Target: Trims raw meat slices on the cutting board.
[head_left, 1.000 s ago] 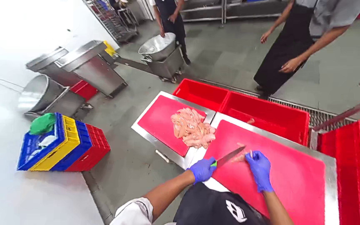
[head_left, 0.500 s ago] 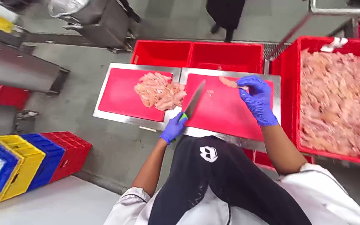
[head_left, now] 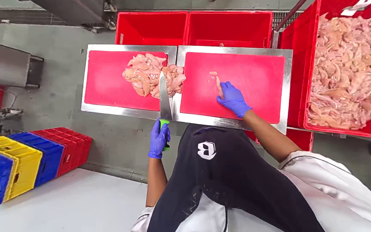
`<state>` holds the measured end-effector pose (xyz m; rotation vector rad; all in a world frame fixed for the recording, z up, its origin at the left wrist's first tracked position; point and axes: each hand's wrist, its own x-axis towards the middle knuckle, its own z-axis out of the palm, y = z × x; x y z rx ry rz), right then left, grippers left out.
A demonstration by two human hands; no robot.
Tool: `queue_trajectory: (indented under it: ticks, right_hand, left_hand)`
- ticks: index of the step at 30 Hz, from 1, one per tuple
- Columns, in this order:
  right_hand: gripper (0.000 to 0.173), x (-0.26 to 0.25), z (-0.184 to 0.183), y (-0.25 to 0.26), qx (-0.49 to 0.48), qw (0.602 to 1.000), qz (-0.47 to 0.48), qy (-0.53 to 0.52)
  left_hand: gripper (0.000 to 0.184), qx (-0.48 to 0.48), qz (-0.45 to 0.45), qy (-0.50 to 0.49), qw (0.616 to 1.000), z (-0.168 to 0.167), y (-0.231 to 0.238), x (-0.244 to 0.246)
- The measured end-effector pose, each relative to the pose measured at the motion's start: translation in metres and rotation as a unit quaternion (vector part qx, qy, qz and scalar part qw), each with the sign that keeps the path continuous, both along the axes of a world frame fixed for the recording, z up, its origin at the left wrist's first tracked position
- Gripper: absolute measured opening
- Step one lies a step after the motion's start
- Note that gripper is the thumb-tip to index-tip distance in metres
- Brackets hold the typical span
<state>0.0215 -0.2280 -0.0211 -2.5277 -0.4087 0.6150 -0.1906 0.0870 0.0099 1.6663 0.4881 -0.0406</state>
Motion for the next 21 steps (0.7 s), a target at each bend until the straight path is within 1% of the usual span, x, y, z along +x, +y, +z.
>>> queue_trajectory:
  ticks: [1, 2, 3, 4, 5, 6, 7, 8, 10, 11, 13, 14, 15, 16, 17, 18, 19, 20, 21]
  right_hand:
    - [0.04, 0.0, 0.002, 0.01, 0.011, 0.997, 0.07, 0.026]
    - [0.029, 0.001, 0.007, 0.015, 0.043, 0.984, 0.153, 0.078]
    - [0.024, 0.0, 0.012, 0.018, 0.092, 0.96, 0.225, 0.141]
    - [0.02, 0.002, 0.018, 0.018, 0.144, 0.928, 0.278, 0.202]
    - [0.018, 0.006, 0.027, 0.018, 0.182, 0.896, 0.307, 0.264]
    - [0.016, 0.013, 0.038, 0.017, 0.21, 0.872, 0.312, 0.314]
    - [0.015, 0.023, 0.047, 0.016, 0.238, 0.859, 0.295, 0.343]
    - [0.015, 0.035, 0.055, 0.015, 0.269, 0.856, 0.261, 0.357]
    - [0.013, 0.064, 0.066, 0.017, 0.349, 0.847, 0.182, 0.358]
    - [0.011, 0.082, 0.068, 0.018, 0.407, 0.829, 0.146, 0.356]
    - [0.008, 0.124, 0.062, 0.017, 0.546, 0.768, 0.046, 0.33]
    - [0.017, 0.147, 0.055, 0.018, 0.593, 0.751, -0.023, 0.29]
    - [0.026, 0.17, 0.046, 0.018, 0.611, 0.75, -0.094, 0.236]
    - [0.03, 0.189, 0.035, 0.018, 0.594, 0.771, -0.161, 0.165]
    - [0.038, 0.202, 0.028, 0.022, 0.538, 0.812, -0.207, 0.092]
    - [0.05, 0.207, 0.026, 0.034, 0.466, 0.86, -0.205, 0.032]
    - [0.057, 0.202, 0.027, 0.054, 0.402, 0.901, -0.163, -0.014]
    - [0.056, 0.188, 0.028, 0.079, 0.349, 0.933, -0.082, -0.034]
    - [0.052, 0.168, 0.028, 0.107, 0.302, 0.953, 0.024, -0.028]
  left_hand:
    - [0.036, -0.002, 0.016, -0.005, 1.0, 0.002, 0.002, -0.003]
    - [0.037, 0.001, 0.03, -0.01, 0.999, 0.004, 0.006, -0.007]
    - [0.037, 0.004, 0.042, -0.01, 0.999, 0.005, 0.01, -0.011]
    - [0.037, 0.005, 0.054, -0.01, 0.998, 0.007, 0.014, -0.016]
    - [0.037, 0.005, 0.066, -0.01, 0.998, 0.008, 0.018, -0.021]
    - [0.036, 0.004, 0.08, -0.008, 0.997, 0.008, 0.02, -0.027]
    - [0.035, 0.004, 0.094, -0.005, 0.996, 0.007, 0.022, -0.034]
    - [0.034, 0.003, 0.108, -0.002, 0.994, 0.005, 0.023, -0.04]
    - [0.031, -0.004, 0.139, 0.0, 0.99, 0.002, 0.024, -0.052]
    - [0.03, -0.008, 0.152, 0.002, 0.988, 0.001, 0.025, -0.056]
    - [0.029, -0.011, 0.173, 0.004, 0.985, 0.0, 0.025, -0.064]
    - [0.03, -0.008, 0.182, 0.007, 0.983, 0.0, 0.024, -0.069]
    - [0.03, -0.006, 0.19, 0.009, 0.982, -0.001, 0.025, -0.074]
    - [0.031, -0.004, 0.198, 0.009, 0.98, -0.001, 0.026, -0.08]
    - [0.031, -0.005, 0.203, 0.008, 0.979, -0.002, 0.027, -0.084]
    - [0.032, -0.008, 0.21, 0.004, 0.978, -0.004, 0.028, -0.086]
    - [0.031, -0.012, 0.216, -0.002, 0.976, -0.004, 0.029, -0.088]
    - [0.03, -0.015, 0.221, -0.005, 0.975, -0.005, 0.03, -0.09]
    - [0.029, -0.017, 0.225, -0.011, 0.974, -0.006, 0.031, -0.092]
